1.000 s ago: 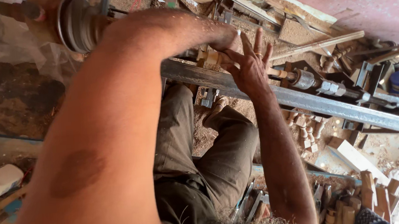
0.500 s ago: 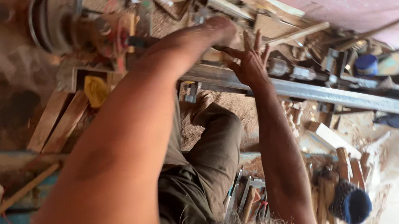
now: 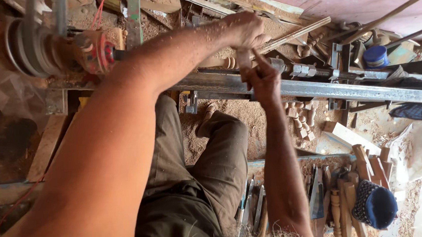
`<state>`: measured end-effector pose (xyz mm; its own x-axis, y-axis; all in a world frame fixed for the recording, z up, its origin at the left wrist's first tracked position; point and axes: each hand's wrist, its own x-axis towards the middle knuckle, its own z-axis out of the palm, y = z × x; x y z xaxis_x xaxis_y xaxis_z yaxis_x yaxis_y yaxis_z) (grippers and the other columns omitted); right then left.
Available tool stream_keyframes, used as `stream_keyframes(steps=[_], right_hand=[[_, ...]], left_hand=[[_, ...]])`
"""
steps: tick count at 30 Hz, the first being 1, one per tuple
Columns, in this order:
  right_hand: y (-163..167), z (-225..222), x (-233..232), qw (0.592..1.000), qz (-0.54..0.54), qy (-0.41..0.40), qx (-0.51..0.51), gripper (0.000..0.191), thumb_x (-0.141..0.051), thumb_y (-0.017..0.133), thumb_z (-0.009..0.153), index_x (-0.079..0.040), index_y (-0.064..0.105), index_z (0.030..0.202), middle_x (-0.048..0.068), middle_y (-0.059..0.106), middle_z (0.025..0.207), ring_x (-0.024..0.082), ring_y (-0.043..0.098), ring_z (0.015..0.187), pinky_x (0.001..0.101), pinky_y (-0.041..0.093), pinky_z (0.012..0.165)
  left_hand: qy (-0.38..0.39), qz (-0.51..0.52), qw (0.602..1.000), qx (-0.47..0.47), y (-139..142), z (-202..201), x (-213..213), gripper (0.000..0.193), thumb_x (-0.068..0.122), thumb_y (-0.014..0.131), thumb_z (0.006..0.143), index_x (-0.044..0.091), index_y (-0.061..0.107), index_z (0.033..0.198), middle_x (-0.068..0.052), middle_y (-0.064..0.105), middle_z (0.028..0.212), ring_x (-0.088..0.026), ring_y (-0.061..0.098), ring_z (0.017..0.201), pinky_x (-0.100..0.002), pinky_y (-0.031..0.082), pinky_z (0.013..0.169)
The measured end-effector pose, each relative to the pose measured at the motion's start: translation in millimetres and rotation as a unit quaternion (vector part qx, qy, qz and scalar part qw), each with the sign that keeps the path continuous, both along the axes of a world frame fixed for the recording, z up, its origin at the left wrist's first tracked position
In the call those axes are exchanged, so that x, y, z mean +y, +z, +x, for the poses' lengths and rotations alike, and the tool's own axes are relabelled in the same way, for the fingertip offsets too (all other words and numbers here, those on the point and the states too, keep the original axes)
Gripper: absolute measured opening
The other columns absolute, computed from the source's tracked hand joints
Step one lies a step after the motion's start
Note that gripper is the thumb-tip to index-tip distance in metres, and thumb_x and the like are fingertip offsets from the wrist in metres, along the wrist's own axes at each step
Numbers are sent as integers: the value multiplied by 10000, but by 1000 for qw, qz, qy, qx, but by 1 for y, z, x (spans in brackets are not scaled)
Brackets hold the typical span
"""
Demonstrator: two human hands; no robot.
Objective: The person shapes a rotating wooden spindle on a lathe using a chisel and a file. They repeatedly apply the tools to carve and smooth the wood, generating shavings, and occasionally switch between tools to refine the profile.
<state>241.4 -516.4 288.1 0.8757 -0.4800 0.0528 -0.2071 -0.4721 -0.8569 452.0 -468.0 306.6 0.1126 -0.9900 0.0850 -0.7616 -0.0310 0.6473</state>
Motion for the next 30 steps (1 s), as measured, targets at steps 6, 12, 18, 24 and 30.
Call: stream_keyframes(steps=[6,12,18,24,30], right_hand=[[-22,1,-4,983,-155,-2,102,291,-147,716,1030,-147,729,1321,14,703,672,37,527,484,257,391,401],[-25,-10,-14,990,-120,74,-10,365,-121,662,1071,-140,700,1434,13,702,802,28,594,670,263,499,554],[-27,8,-3,979,-169,92,71,283,-103,616,1083,-95,693,1355,45,705,710,62,500,429,280,389,339],[-27,19,8,945,-257,96,176,470,-61,560,1017,-38,565,1486,70,654,613,94,451,368,282,400,326],[-24,18,-25,952,-182,83,232,446,-88,589,1008,-80,588,1453,96,697,724,134,550,484,345,475,444]], left_hand=[[-55,30,997,-55,-32,14,6,621,598,443,1090,167,562,659,11,448,509,-133,379,422,-482,478,684],[-145,141,956,-215,-27,23,4,366,463,746,888,203,575,694,37,428,573,-121,431,628,-534,274,1098],[-154,157,949,-226,-36,40,13,263,117,775,857,199,594,684,11,470,542,-149,505,599,-483,367,1065],[-129,165,963,-169,-65,33,-4,180,58,709,902,140,611,775,-7,467,662,-142,480,631,-350,503,588],[-82,304,943,-104,-46,15,-29,328,92,757,881,131,688,1199,-89,643,909,-182,586,703,-319,554,572]])
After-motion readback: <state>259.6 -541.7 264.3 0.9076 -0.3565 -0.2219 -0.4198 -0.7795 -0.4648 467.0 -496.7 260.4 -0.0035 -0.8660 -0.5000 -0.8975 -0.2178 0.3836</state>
